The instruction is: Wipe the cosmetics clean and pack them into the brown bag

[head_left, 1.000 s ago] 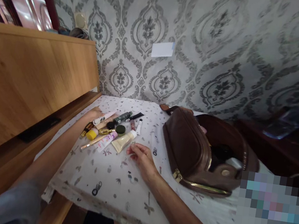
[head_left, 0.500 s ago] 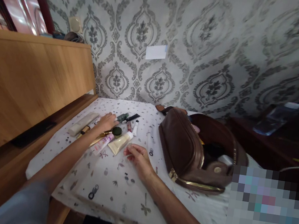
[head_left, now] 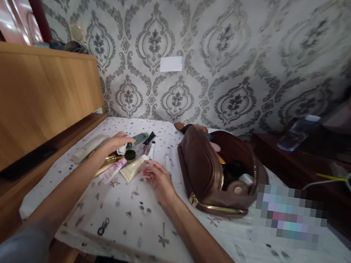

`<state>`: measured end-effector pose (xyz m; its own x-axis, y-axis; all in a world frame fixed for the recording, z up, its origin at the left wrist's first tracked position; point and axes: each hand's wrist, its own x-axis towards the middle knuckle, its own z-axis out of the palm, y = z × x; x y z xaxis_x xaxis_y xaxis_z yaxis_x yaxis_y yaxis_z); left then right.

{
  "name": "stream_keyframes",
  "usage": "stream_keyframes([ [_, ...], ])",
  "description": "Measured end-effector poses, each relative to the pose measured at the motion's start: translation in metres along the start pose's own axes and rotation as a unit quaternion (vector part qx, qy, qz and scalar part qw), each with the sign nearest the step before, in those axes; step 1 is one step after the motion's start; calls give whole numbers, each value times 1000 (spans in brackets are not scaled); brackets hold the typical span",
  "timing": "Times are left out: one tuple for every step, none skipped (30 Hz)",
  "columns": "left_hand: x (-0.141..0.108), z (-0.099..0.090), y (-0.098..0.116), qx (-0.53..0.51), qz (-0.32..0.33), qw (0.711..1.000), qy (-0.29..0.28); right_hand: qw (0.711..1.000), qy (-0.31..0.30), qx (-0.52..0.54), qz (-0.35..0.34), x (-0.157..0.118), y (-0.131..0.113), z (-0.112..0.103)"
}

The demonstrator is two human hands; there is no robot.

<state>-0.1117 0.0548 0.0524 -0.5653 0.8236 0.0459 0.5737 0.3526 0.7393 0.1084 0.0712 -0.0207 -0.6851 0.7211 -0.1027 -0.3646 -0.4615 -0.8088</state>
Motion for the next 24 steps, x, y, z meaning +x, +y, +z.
stream_keyframes([
  [-10, 2, 3, -9, 6, 1000, -7, 1000, 3, 26, 4, 0, 0, 1],
  [-21, 7, 7, -10, 19, 1000, -19, 998, 1, 55, 8, 0, 0, 3],
  [-34, 14, 11, -8, 43, 999, -32, 996, -6, 84, 16, 0, 1, 4],
  [-48, 23, 15, -7, 76, 996, -45, 993, -17, 110, 26, 1, 2, 5],
  [-63, 32, 18, 16, 133, 990, -55, 990, -28, 131, 38, 1, 2, 6],
  [-78, 42, 21, 48, 193, 979, -35, 987, -34, 148, 51, 0, 3, 7],
  [-92, 50, 24, 84, 233, 969, 1, 985, -32, 161, 61, 0, 3, 6],
  [-103, 57, 25, 113, 260, 959, 30, 983, -19, 171, 66, 0, 3, 6],
  [-111, 61, 27, 129, 282, 950, 42, 982, 1, 178, 67, 0, 3, 5],
  [-115, 62, 28, 132, 296, 945, 46, 981, 21, 181, 65, 0, 2, 4],
  [-114, 61, 30, 122, 304, 944, 43, 981, 33, 179, 66, 0, 1, 3],
  [-110, 58, 32, 102, 305, 946, 43, 982, 34, 173, 67, -1, 1, 3],
  [-103, 53, 35, 74, 297, 951, 51, 984, 25, 164, 68, -1, 1, 3],
  [-93, 49, 38, 41, 281, 956, 67, 986, 7, 151, 67, -2, 1, 4],
  [-83, 45, 42, 4, 259, 962, 90, 988, -13, 137, 65, -3, 2, 5],
  [-74, 44, 45, -35, 234, 965, 112, 990, -32, 122, 57, -5, 4, 7],
  [-66, 44, 48, -70, 208, 967, 128, 992, -45, 106, 46, -6, 6, 9],
  [-61, 46, 51, -99, 183, 969, 136, 994, -54, 88, 33, -7, 8, 11],
  [-58, 51, 53, -118, 164, 970, 132, 996, -59, 69, 20, -9, 11, 12],
  [-58, 56, 54, -126, 154, 973, 121, 997, -60, 51, 6, -10, 12, 13],
  [-60, 61, 55, -124, 153, 975, 101, 998, -56, 33, -7, -11, 13, 14],
  [-63, 65, 54, -117, 162, 977, 77, 999, -48, 14, -15, -13, 13, 14],
  [-67, 67, 53, -107, 180, 976, 53, 999, -39, -4, -16, -14, 11, 13],
  [-70, 67, 51, -96, 202, 974, 32, 999, -32, -19, -10, -15, 9, 12],
])
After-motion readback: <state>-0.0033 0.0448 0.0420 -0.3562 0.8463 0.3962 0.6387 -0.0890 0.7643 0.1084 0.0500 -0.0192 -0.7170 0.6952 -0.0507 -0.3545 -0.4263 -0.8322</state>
